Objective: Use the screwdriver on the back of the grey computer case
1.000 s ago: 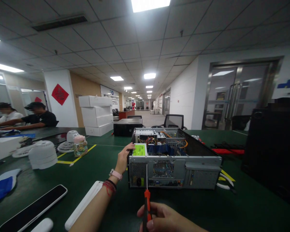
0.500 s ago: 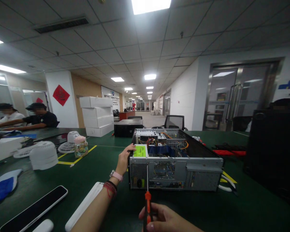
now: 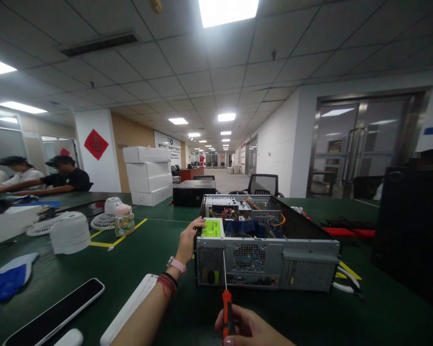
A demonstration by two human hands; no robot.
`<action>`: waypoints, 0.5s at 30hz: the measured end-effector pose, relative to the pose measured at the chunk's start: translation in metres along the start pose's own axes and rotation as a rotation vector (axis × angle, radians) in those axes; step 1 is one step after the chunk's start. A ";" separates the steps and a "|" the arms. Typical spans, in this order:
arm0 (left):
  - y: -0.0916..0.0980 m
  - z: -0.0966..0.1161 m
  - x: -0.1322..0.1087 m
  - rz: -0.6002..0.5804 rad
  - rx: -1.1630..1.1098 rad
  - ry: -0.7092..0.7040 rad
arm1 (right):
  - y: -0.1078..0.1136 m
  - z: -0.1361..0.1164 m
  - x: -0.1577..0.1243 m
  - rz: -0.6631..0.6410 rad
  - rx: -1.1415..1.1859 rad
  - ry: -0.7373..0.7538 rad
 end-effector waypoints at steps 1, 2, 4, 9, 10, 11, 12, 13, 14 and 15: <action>0.000 0.000 0.000 -0.003 0.001 -0.005 | 0.001 0.000 0.001 0.005 -0.023 0.012; 0.000 0.001 0.000 -0.007 0.003 -0.009 | 0.003 0.000 0.002 0.009 -0.040 0.024; -0.001 0.002 0.000 -0.012 0.008 -0.010 | 0.004 -0.002 0.003 0.016 -0.055 0.049; -0.001 0.004 0.000 -0.003 0.019 0.000 | 0.003 -0.004 0.002 0.027 -0.080 0.039; -0.001 0.005 0.000 -0.001 0.021 0.000 | 0.003 -0.005 0.002 0.033 -0.087 0.038; -0.001 0.005 0.000 -0.001 0.022 -0.001 | 0.003 -0.005 0.002 0.039 -0.094 0.040; -0.001 0.005 0.001 -0.002 0.023 -0.003 | 0.004 -0.006 0.002 0.046 -0.100 0.043; -0.001 0.006 0.001 -0.005 0.023 -0.004 | 0.004 -0.006 0.002 0.052 -0.107 0.046; -0.002 0.006 0.001 -0.008 0.023 -0.004 | 0.004 -0.006 0.002 0.057 -0.112 0.047; -0.002 0.006 0.001 -0.009 0.023 -0.003 | 0.005 -0.006 0.002 0.062 -0.115 0.050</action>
Point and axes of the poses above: each hand's wrist, its own x-axis towards the middle knuckle, its own y-axis out of the back of the hand, z = x × y, the point moved 9 cm from there along x, towards the middle knuckle, and after that the axes turned 8 degrees about -y, right-handed, at the moved point
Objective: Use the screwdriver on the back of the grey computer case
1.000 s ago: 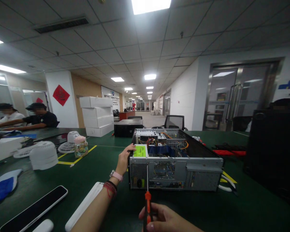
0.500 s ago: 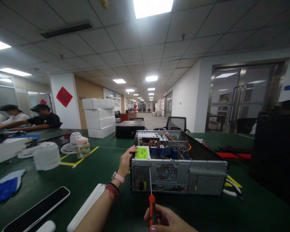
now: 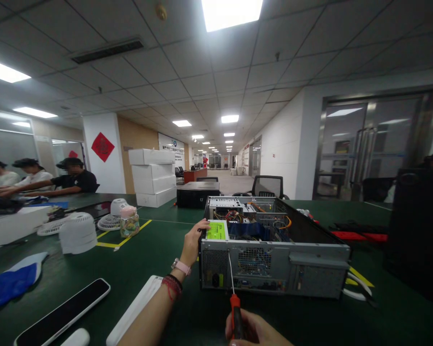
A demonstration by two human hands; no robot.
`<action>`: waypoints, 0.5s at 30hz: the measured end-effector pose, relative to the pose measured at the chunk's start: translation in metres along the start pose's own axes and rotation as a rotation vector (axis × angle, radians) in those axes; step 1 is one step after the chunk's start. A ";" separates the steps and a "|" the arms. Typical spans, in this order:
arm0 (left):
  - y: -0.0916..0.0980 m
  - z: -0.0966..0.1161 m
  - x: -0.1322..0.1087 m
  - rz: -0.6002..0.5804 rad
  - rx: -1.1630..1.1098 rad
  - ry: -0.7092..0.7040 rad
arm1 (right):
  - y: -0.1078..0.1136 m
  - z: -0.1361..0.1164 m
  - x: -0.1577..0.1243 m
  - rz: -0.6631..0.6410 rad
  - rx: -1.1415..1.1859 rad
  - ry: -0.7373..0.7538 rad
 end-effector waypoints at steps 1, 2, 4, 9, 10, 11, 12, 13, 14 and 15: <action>0.000 0.000 0.000 0.000 0.000 0.001 | 0.000 0.000 0.000 0.003 0.000 0.005; 0.000 0.000 0.000 0.002 -0.001 0.001 | 0.000 -0.001 0.000 0.003 0.005 0.011; 0.000 -0.001 -0.001 0.002 -0.002 0.003 | 0.000 -0.002 -0.001 -0.009 0.021 0.020; -0.001 -0.003 -0.001 -0.008 -0.003 0.007 | 0.001 -0.003 -0.002 -0.014 0.040 0.040; -0.001 -0.003 -0.001 -0.008 -0.002 0.007 | 0.001 -0.003 -0.002 -0.009 0.037 0.043; 0.000 -0.003 -0.001 -0.007 -0.002 0.008 | 0.001 -0.002 -0.002 -0.008 0.031 0.043; 0.000 -0.003 -0.001 -0.007 -0.003 0.010 | 0.001 -0.002 -0.002 -0.008 0.025 0.043; 0.000 -0.003 -0.001 -0.007 -0.003 0.012 | 0.001 -0.002 -0.002 -0.008 0.020 0.043; 0.000 -0.003 -0.002 -0.006 -0.003 0.014 | 0.000 -0.002 -0.003 -0.011 0.015 0.044; 0.000 -0.002 -0.002 -0.005 -0.002 0.016 | 0.000 -0.003 -0.003 -0.014 0.008 0.042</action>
Point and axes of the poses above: each hand's wrist, its own x-axis towards the middle knuckle, its own y-axis out of the back of the hand, z = x × y, the point moved 9 cm from there along x, towards the middle knuckle, and after that the axes turned 8 degrees about -y, right-handed, at the moved point
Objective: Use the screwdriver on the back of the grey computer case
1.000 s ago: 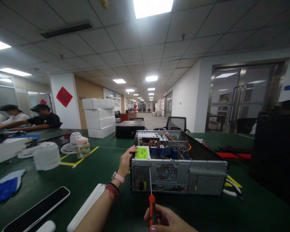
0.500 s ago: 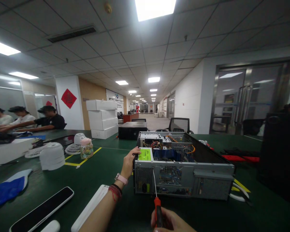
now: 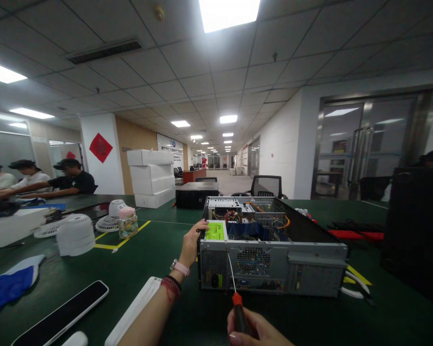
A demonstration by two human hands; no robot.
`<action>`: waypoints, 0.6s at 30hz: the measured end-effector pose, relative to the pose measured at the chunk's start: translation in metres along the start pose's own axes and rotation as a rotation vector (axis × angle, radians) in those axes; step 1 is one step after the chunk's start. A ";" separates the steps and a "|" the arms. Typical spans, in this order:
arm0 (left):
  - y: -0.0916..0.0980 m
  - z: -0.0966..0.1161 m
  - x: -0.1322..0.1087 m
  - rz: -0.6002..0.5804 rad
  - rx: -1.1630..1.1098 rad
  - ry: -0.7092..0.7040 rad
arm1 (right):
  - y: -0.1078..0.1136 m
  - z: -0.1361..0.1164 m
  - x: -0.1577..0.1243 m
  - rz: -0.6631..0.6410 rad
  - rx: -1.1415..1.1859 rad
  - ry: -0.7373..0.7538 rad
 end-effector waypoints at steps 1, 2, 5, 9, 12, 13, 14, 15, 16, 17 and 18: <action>0.000 0.000 0.000 0.001 0.001 0.000 | -0.001 0.000 0.000 -0.001 -0.003 -0.002; 0.000 0.001 0.000 0.002 0.001 -0.003 | -0.001 -0.001 0.000 -0.001 -0.001 -0.003; 0.000 0.003 0.001 0.001 -0.002 -0.010 | -0.001 -0.001 0.000 0.003 0.019 -0.008; -0.001 0.003 0.002 0.005 0.001 -0.006 | 0.000 -0.001 0.000 -0.003 0.034 -0.010; 0.000 0.002 0.002 0.006 -0.001 -0.016 | -0.001 0.001 -0.001 -0.012 0.073 -0.033; 0.000 0.002 0.002 0.006 -0.002 -0.021 | -0.001 0.002 -0.001 -0.017 0.092 -0.040; 0.000 0.002 0.002 0.004 -0.002 -0.024 | -0.002 0.003 -0.001 -0.025 0.113 -0.048; 0.000 0.002 0.002 0.003 -0.002 -0.026 | -0.003 0.005 -0.001 -0.036 0.135 -0.057; 0.000 0.002 0.001 0.002 -0.001 -0.026 | -0.004 0.006 0.000 -0.049 0.153 -0.067; 0.000 0.002 0.001 0.002 0.000 -0.026 | -0.005 0.008 0.001 -0.062 0.167 -0.076; 0.000 0.003 0.001 0.000 0.002 -0.026 | -0.005 0.010 0.002 -0.071 0.173 -0.087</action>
Point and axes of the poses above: each hand's wrist, its own x-axis towards the middle knuckle, its own y-axis out of the back of the hand, z = x × y, the point moved 9 cm from there along x, towards the middle knuckle, and after that the axes turned 8 degrees about -y, right-handed, at the moved point
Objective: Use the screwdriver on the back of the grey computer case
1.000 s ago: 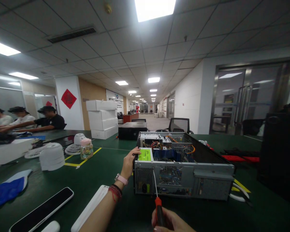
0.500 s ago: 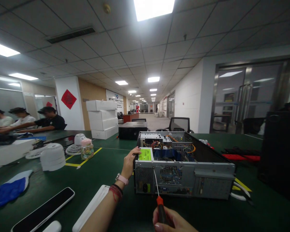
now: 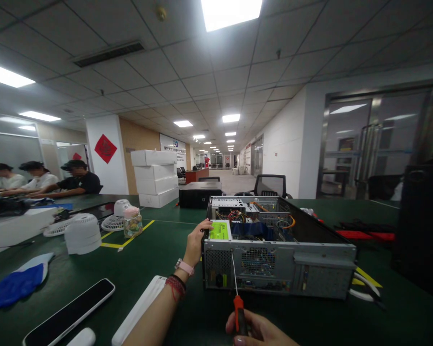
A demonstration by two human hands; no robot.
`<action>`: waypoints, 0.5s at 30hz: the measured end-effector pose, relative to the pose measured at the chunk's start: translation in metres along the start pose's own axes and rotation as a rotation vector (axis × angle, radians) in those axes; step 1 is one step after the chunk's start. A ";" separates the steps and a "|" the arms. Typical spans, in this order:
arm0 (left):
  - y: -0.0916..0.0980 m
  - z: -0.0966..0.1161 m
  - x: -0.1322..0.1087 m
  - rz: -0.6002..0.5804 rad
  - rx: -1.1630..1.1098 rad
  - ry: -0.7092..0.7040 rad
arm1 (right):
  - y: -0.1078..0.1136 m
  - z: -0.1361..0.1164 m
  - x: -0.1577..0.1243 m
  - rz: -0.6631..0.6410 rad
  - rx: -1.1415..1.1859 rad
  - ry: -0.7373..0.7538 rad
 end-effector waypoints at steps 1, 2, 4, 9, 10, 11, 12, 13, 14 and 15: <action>0.000 0.000 0.000 -0.002 0.002 0.000 | 0.001 0.002 0.001 -0.002 -0.003 -0.014; 0.000 0.000 0.000 -0.003 0.004 -0.002 | 0.002 0.003 0.002 -0.004 -0.008 -0.023; 0.000 0.001 0.000 -0.004 0.005 -0.004 | 0.002 0.004 0.003 -0.010 -0.022 -0.032; 0.000 -0.001 -0.001 0.002 -0.001 0.007 | 0.000 0.000 0.001 -0.013 -0.014 -0.010; 0.000 -0.001 -0.001 0.003 -0.003 0.008 | -0.001 0.000 0.001 -0.015 -0.006 -0.013; 0.000 -0.001 -0.001 0.004 -0.004 0.006 | -0.001 0.001 0.000 -0.014 0.000 -0.017; 0.000 0.000 0.000 0.003 -0.005 0.003 | 0.000 0.000 0.000 -0.009 0.001 -0.018; 0.000 0.000 0.000 0.002 -0.004 0.001 | 0.001 0.000 0.000 -0.003 -0.004 -0.017; 0.000 0.001 -0.001 0.000 -0.003 0.000 | 0.003 0.000 0.000 -0.001 -0.013 -0.014; 0.000 0.001 -0.001 -0.002 -0.002 0.001 | 0.004 0.000 0.001 -0.005 -0.018 -0.013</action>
Point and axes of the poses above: each hand's wrist, its own x-axis towards the middle knuckle, its own y-axis out of the back of the hand, z = x × y, the point moved 9 cm from there along x, towards the middle knuckle, and after that the axes turned 8 degrees about -y, right-handed, at the moved point
